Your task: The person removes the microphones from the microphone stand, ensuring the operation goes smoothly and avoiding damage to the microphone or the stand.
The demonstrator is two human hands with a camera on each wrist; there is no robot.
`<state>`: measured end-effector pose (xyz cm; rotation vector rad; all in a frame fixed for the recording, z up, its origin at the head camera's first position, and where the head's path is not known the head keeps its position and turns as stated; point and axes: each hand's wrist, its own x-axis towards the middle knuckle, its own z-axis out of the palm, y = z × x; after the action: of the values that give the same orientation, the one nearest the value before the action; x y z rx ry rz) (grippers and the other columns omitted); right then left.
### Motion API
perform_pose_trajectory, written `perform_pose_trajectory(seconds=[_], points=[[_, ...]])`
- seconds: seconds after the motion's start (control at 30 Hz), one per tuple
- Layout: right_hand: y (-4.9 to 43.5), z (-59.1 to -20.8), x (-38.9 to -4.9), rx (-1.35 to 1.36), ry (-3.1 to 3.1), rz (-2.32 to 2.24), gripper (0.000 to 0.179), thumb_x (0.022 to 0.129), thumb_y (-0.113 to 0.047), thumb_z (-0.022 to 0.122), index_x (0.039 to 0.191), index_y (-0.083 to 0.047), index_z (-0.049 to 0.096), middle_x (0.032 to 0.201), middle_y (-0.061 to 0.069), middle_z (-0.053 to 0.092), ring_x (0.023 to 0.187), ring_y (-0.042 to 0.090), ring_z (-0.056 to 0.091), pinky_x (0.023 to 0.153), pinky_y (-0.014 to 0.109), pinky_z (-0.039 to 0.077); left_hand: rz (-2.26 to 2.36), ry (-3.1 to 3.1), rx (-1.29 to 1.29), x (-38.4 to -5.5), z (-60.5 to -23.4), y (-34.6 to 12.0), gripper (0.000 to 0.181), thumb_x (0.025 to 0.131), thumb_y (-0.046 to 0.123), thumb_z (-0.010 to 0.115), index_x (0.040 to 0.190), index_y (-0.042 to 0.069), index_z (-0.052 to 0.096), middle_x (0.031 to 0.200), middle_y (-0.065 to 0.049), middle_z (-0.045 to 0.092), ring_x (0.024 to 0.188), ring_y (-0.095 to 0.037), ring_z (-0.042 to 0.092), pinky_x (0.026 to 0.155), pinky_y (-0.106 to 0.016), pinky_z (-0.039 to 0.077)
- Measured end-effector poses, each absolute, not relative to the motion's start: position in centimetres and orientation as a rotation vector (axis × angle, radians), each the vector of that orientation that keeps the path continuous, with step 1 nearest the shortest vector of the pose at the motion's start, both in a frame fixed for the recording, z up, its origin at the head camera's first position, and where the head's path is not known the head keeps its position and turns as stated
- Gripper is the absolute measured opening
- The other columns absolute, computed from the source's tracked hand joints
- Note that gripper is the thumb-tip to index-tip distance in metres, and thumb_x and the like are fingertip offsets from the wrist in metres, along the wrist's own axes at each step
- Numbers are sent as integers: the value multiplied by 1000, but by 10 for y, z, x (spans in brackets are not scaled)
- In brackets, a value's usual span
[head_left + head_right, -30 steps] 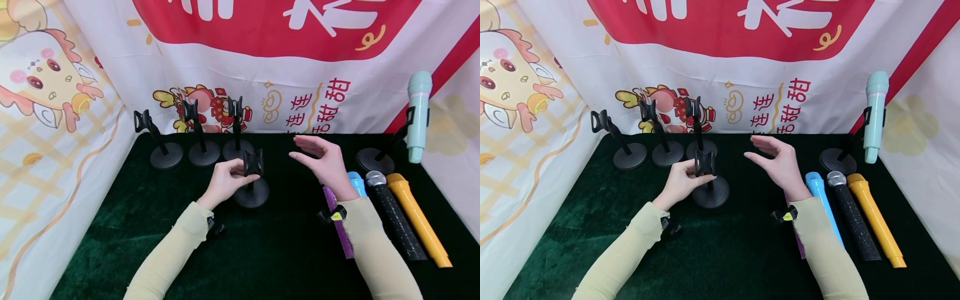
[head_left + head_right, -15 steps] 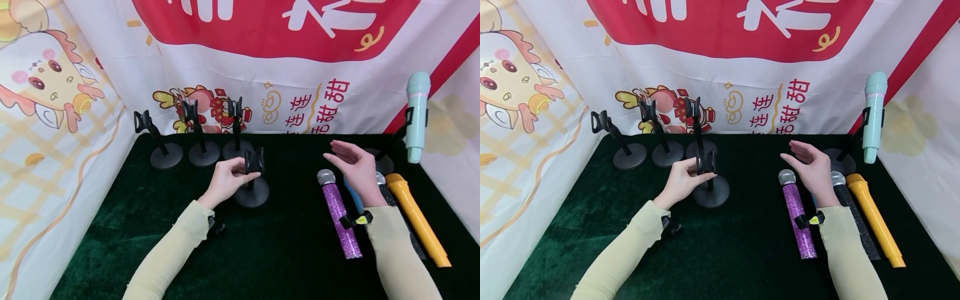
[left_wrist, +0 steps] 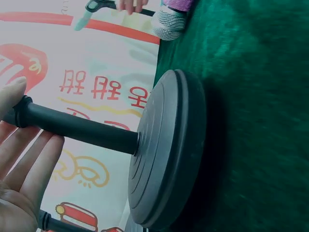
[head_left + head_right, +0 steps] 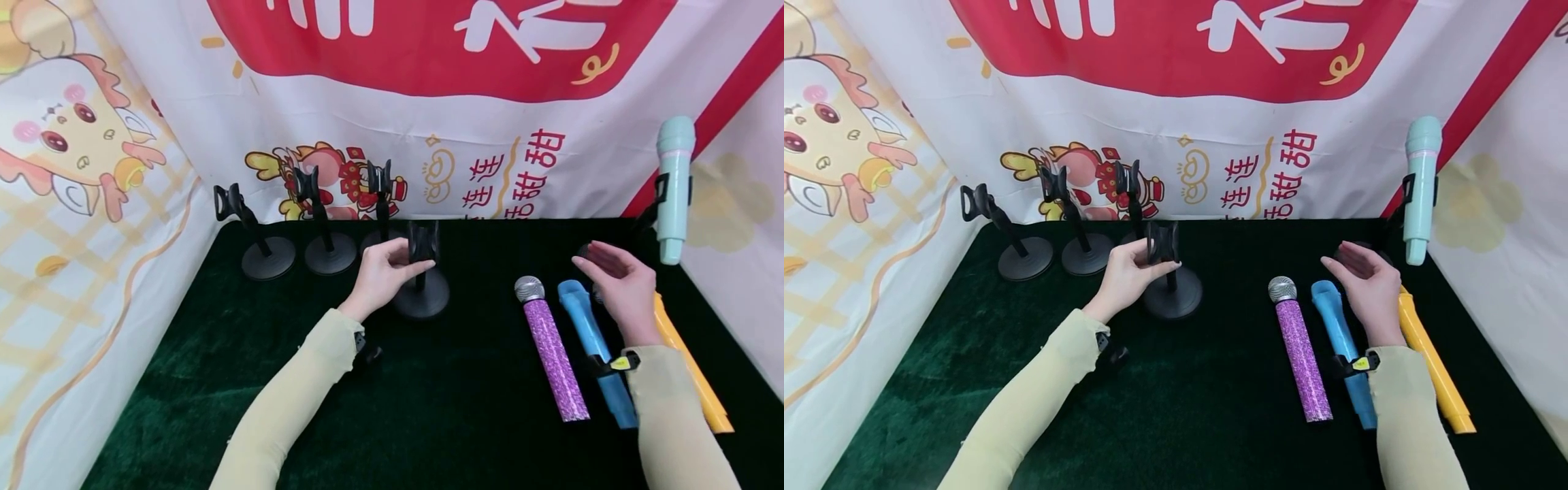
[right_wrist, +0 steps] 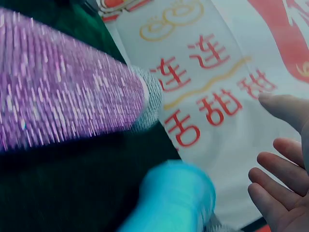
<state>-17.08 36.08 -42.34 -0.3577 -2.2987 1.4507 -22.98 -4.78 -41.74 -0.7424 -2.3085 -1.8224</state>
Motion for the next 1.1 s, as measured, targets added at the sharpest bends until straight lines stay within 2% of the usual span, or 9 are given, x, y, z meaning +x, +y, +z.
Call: perform_pose_trajectory(seconds=[0.27, 0.4, 0.53, 0.7, 0.87, 0.97, 1.1], points=[[397, -427, -168, -542, -2141, 1569, 60, 82, -26, 88, 136, -12, 65, 128, -1, 67, 104, 1, 65, 85, 8, 48, -1836, -2276, -668, -256, -406, -29, 24, 88, 36, 82, 108, 24, 77, 101, 11, 75, 94, -9, 71, 87, -29, 57], [415, -421, -169, -664, -1903, 1728, 66, 76, -22, 93, 135, -11, 66, 126, -1, 67, 105, 6, 63, 86, 8, 47, -1904, -2262, -601, -270, -401, -21, 28, 87, 37, 83, 110, 22, 77, 101, 7, 75, 95, -10, 71, 90, -31, 56], [429, -413, -173, -682, -1812, 1720, 59, 73, -22, 95, 127, -13, 72, 112, -1, 68, 101, 11, 58, 84, 10, 45, -1951, -2243, -532, -285, -402, -15, 27, 87, 37, 83, 109, 23, 77, 102, 7, 75, 95, -10, 72, 90, -31, 56], [440, -406, -184, -602, -1915, 1629, 50, 78, -23, 91, 124, -15, 74, 104, -5, 66, 99, 11, 51, 81, 14, 40, -1944, -2182, -474, -299, -409, -7, 24, 87, 34, 83, 106, 21, 78, 101, 9, 76, 94, -10, 72, 87, -31, 57], [443, -404, -197, -598, -2084, 1460, 41, 82, -32, 88, 112, -11, 69, 88, -5, 53, 90, 11, 44, 76, 22, 34, -1976, -2135, -447, -307, -417, 1, 24, 87, 31, 84, 106, 18, 78, 101, 7, 76, 94, -11, 72, 88, -30, 57], [444, -403, -204, -621, -2137, 1416, 39, 83, -37, 86, 109, -14, 67, 89, -5, 50, 88, 9, 43, 78, 24, 33, -1997, -2148, -415, -310, -420, 6, 24, 87, 30, 84, 107, 19, 77, 102, 8, 76, 96, -9, 72, 88, -29, 57], [444, -404, -212, -595, -2139, 1395, 38, 84, -37, 85, 110, -18, 65, 89, -5, 49, 88, 9, 43, 80, 23, 33, -2021, -2175, -387, -313, -423, 11, 24, 88, 25, 84, 109, 19, 77, 102, 7, 76, 95, -9, 72, 88, -29, 57]])
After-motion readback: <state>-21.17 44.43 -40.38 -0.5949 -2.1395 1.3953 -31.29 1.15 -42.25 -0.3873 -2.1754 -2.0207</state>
